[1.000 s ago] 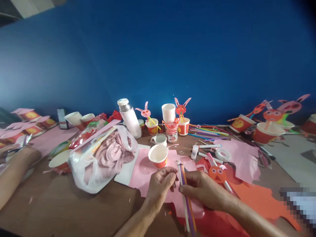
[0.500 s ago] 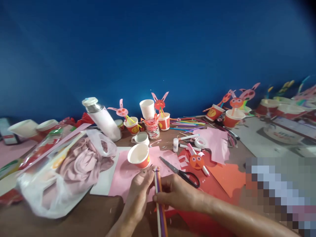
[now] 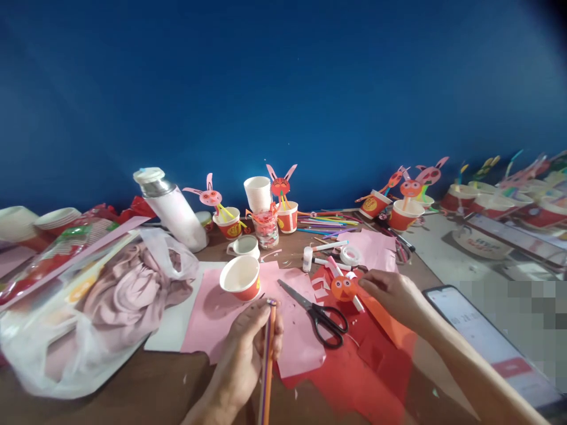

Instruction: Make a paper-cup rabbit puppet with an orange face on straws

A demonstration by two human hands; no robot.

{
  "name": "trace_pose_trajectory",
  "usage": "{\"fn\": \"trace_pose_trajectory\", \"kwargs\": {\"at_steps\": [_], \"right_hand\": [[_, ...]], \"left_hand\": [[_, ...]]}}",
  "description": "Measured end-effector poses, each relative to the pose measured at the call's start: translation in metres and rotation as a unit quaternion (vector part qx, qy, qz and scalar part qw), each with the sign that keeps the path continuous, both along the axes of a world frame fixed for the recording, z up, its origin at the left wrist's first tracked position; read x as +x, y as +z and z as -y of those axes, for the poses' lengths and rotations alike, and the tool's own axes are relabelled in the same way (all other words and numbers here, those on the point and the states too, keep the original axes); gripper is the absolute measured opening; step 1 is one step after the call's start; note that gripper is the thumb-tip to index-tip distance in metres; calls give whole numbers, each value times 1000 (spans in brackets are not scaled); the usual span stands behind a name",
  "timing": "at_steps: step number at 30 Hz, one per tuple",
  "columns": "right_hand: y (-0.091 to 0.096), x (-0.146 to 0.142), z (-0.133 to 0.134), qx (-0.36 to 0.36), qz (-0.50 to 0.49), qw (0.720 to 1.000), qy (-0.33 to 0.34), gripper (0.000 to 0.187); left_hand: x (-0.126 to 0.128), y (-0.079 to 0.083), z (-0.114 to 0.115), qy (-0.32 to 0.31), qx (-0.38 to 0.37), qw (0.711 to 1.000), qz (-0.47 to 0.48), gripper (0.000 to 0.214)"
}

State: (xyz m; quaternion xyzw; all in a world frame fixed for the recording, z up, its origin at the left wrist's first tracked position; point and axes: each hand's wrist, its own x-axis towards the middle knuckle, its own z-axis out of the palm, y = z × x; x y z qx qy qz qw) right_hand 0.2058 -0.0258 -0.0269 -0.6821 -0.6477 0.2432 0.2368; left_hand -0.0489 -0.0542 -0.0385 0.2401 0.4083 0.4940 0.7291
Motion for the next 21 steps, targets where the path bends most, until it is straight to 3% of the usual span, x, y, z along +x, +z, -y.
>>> {"fn": "trace_pose_trajectory", "kwargs": {"at_steps": [4,9,15,18,21], "right_hand": [[-16,5,-2,-12,41,998,-36,25],[-26,-4,-9,-16,24,999,-35,21],[-4,-2,-1,-16,-93,995,22,29],[11,-20,5,-34,-258,965,40,30],[18,-50,6,-62,-321,943,54,31]], "left_hand": [[4,0,0,-4,-3,1000,2,20],[4,-2,-1,4,3,1000,11,23],[6,-7,0,2,23,1000,-5,20],[7,-10,0,-8,18,1000,-15,20],[6,-12,0,-14,32,999,-38,20]]}}
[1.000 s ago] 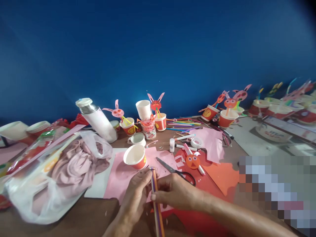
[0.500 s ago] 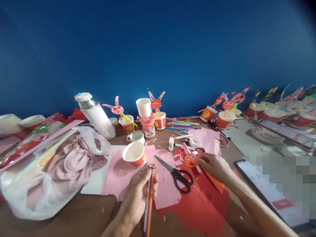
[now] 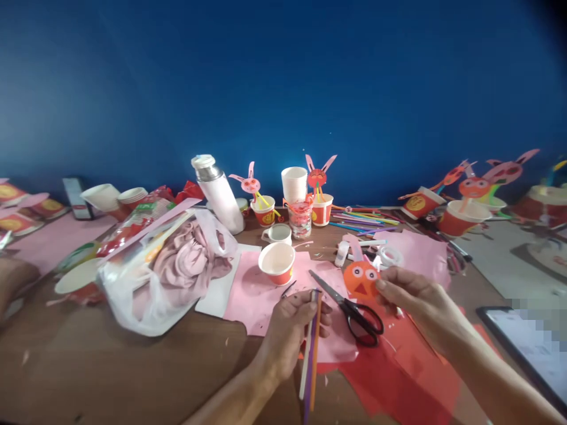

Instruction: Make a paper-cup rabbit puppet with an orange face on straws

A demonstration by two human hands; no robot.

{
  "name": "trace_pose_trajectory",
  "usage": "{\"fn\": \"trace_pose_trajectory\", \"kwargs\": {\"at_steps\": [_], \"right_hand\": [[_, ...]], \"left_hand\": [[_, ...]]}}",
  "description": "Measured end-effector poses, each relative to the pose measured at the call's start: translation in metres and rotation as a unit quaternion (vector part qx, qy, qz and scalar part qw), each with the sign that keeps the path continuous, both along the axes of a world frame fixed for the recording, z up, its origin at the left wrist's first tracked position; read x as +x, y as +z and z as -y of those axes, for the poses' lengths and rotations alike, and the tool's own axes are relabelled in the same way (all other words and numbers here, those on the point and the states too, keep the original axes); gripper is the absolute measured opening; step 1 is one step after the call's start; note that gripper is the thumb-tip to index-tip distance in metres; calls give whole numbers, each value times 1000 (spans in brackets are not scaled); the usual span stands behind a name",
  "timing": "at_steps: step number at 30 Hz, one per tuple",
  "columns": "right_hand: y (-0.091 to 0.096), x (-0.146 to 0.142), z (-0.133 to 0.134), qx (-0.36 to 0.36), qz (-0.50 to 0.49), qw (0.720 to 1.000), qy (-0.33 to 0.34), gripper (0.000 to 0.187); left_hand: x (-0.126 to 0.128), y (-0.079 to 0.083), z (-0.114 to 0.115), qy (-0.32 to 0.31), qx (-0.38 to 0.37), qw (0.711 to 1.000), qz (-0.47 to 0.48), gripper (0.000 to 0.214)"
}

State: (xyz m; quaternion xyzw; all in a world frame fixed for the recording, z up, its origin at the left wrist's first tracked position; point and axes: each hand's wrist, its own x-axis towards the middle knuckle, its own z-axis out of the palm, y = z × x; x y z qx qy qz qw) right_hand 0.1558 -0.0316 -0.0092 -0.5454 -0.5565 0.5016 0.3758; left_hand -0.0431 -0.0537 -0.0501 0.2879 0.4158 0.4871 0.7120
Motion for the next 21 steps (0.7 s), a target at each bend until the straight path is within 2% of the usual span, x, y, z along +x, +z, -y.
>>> {"fn": "trace_pose_trajectory", "kwargs": {"at_steps": [3,6,13,21], "right_hand": [[-5,-26,-3,-23,-13,999,39,30],[-14,-39,-8,-30,-10,998,61,28],[-21,-38,-14,-19,-5,998,63,29],[-25,-39,-10,-36,-11,998,59,26]], "left_hand": [[-1,0,1,-7,10,1000,-19,23],[-1,1,2,-11,10,1000,-21,26],[1,1,4,-31,22,999,-11,16],[2,-2,5,-44,16,999,-20,17]]}}
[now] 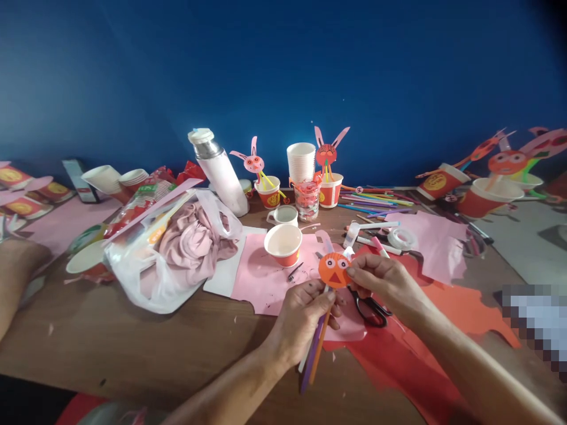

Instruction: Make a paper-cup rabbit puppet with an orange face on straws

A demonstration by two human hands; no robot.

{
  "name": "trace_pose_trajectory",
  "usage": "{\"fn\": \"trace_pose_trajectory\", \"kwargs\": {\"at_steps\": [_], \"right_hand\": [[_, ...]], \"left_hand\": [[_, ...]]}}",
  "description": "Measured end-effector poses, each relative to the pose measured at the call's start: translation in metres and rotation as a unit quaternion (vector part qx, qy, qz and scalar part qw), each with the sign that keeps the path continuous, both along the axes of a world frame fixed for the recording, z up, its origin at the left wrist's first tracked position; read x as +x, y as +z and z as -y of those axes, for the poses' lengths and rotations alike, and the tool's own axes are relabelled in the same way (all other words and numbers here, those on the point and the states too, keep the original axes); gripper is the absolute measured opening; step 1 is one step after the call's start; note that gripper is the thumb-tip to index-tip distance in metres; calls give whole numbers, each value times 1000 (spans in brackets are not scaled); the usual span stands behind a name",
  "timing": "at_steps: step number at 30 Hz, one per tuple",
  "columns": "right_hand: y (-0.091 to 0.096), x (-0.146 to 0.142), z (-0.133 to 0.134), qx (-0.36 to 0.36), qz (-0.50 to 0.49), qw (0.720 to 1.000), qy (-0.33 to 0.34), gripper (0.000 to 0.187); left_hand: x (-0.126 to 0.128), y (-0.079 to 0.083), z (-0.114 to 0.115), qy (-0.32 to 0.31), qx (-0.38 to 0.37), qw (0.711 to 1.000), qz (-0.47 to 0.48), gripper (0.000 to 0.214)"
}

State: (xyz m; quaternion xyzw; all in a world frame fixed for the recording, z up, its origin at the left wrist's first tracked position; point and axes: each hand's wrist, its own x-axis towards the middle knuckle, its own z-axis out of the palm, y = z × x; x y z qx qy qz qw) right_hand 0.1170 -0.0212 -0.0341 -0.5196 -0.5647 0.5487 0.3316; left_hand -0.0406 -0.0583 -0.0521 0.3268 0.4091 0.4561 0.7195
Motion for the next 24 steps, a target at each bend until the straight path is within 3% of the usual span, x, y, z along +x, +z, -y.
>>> {"fn": "trace_pose_trajectory", "kwargs": {"at_steps": [10,24], "right_hand": [[-7,-4,2,-16,-40,999,-8,29],[-8,-10,6,20,-52,998,-28,25]], "left_hand": [[1,2,0,14,-8,1000,13,17],[1,0,0,32,-17,999,23,14]]}}
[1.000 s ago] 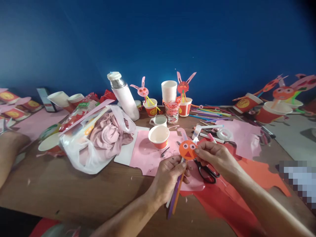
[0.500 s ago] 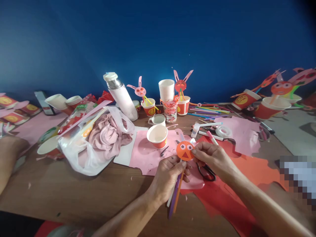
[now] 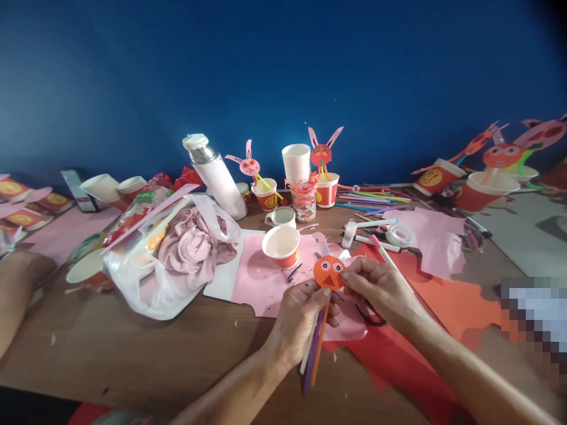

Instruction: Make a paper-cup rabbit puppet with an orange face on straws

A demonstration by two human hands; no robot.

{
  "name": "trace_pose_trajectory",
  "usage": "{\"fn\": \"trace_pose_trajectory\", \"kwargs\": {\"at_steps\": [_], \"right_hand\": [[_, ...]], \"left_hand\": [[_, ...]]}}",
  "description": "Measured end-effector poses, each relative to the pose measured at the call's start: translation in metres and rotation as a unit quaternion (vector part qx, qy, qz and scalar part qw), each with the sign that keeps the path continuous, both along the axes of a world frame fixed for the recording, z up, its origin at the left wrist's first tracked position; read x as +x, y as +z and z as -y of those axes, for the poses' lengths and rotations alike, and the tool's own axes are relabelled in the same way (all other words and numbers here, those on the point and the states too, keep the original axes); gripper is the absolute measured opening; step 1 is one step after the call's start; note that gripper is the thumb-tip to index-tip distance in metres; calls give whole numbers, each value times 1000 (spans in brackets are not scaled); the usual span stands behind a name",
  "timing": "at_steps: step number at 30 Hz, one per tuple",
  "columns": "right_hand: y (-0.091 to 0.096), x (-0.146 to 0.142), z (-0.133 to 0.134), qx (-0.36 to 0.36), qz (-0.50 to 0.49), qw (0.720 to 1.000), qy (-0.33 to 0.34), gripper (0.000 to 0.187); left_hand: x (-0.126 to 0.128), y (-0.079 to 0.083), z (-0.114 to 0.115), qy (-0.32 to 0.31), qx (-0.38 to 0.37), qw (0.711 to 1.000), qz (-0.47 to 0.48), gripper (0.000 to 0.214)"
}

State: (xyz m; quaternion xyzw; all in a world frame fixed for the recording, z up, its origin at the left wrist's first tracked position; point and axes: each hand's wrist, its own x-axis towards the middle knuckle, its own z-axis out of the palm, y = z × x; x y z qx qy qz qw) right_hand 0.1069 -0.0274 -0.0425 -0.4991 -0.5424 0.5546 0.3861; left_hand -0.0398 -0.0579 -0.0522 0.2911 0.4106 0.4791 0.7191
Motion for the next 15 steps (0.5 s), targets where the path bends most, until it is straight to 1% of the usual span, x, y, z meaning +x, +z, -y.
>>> {"fn": "trace_pose_trajectory", "kwargs": {"at_steps": [5,11,15], "right_hand": [[-4,-1,3,-11,-7,1000,-10,24],[-5,-1,5,2,-3,1000,-7,26],[-6,-1,4,1,-26,1000,0,27]], "left_hand": [[1,1,0,2,-1,1000,0,13],[1,2,1,3,-6,1000,-2,13],[1,1,1,3,-14,1000,0,13]]}}
